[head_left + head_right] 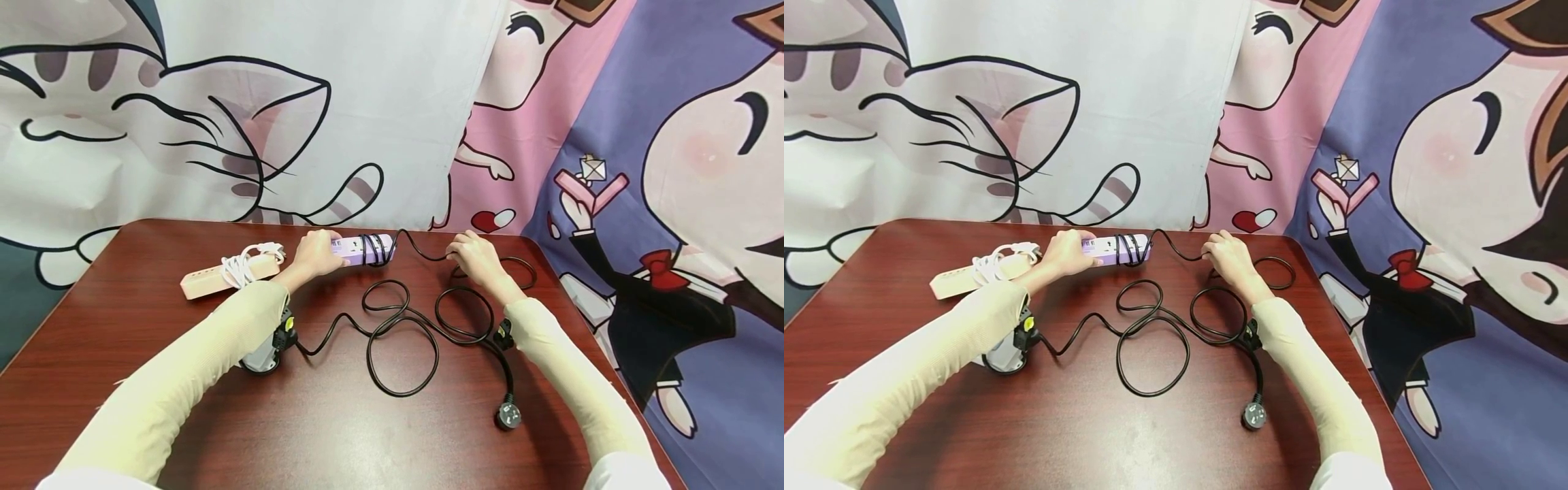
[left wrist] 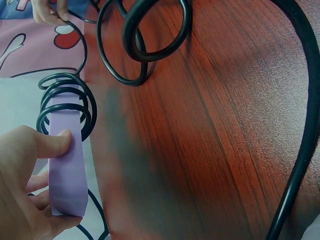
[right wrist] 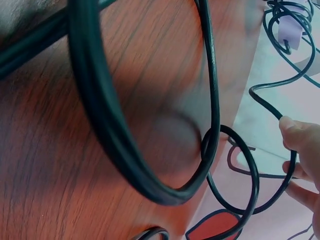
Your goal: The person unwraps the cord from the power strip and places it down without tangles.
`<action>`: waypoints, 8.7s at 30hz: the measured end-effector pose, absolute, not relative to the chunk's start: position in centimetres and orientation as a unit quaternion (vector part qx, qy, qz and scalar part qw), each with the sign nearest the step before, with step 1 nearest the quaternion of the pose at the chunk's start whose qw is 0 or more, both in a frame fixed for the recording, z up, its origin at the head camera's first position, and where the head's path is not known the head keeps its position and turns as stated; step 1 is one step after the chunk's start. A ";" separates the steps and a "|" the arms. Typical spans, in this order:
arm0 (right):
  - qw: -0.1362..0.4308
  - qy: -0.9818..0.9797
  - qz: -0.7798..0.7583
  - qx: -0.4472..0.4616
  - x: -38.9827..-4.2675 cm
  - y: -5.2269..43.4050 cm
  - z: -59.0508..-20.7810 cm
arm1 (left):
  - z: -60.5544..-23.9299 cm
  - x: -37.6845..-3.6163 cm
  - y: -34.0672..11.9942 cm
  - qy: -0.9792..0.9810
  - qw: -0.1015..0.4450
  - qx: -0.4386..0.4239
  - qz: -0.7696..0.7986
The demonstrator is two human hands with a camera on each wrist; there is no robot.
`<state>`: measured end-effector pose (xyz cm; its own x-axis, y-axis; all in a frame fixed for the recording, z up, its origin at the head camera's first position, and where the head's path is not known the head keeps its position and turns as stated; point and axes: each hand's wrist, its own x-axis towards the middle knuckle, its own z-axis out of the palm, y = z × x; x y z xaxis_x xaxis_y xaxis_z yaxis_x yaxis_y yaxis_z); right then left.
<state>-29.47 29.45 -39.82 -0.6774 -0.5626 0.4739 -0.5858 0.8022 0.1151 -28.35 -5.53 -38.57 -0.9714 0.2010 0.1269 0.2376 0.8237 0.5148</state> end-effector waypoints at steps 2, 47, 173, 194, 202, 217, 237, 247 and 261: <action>0.249 -0.918 0.022 0.308 -29.6 29.7 -39.9 | -38.5 -28.3 -5.6 -0.955 0.033 -0.112 -0.274; 0.289 -0.880 0.101 0.363 -30.8 23.6 -39.1 | -38.5 -28.3 -5.6 -0.950 0.038 -0.100 -0.292; 0.237 -0.929 0.107 0.263 -31.6 20.5 -39.7 | -39.3 -27.5 -6.2 -0.937 0.018 -0.150 -0.315; 0.272 -0.920 0.124 0.252 -31.3 20.7 -39.9 | -39.8 -27.6 -6.1 -0.940 0.009 -0.152 -0.304; 0.302 -0.905 0.131 0.269 -31.4 20.8 -39.8 | -39.7 -27.7 -6.1 -0.940 0.008 -0.154 -0.303; 0.307 -0.901 0.143 0.271 -30.7 21.4 -39.3 | -39.8 -27.7 -6.1 -0.942 0.001 -0.140 -0.305; 0.341 -0.880 0.164 0.285 -28.8 22.4 -38.4 | -39.7 -27.7 -6.5 -0.944 0.021 -0.121 -0.307; 0.338 -0.882 0.160 0.288 -27.8 23.3 -38.3 | -39.6 -27.4 -6.7 -0.942 0.024 -0.096 -0.319; 0.365 -0.864 0.124 0.324 -26.5 24.0 -37.8 | -39.1 -27.3 -7.3 -0.945 0.036 -0.077 -0.315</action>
<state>-26.51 24.02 -37.81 -0.5229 -0.4693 0.7116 -0.6511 0.7587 0.0220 -27.35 -7.27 -39.07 -0.9854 0.1237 0.1171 0.1693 0.7898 0.5895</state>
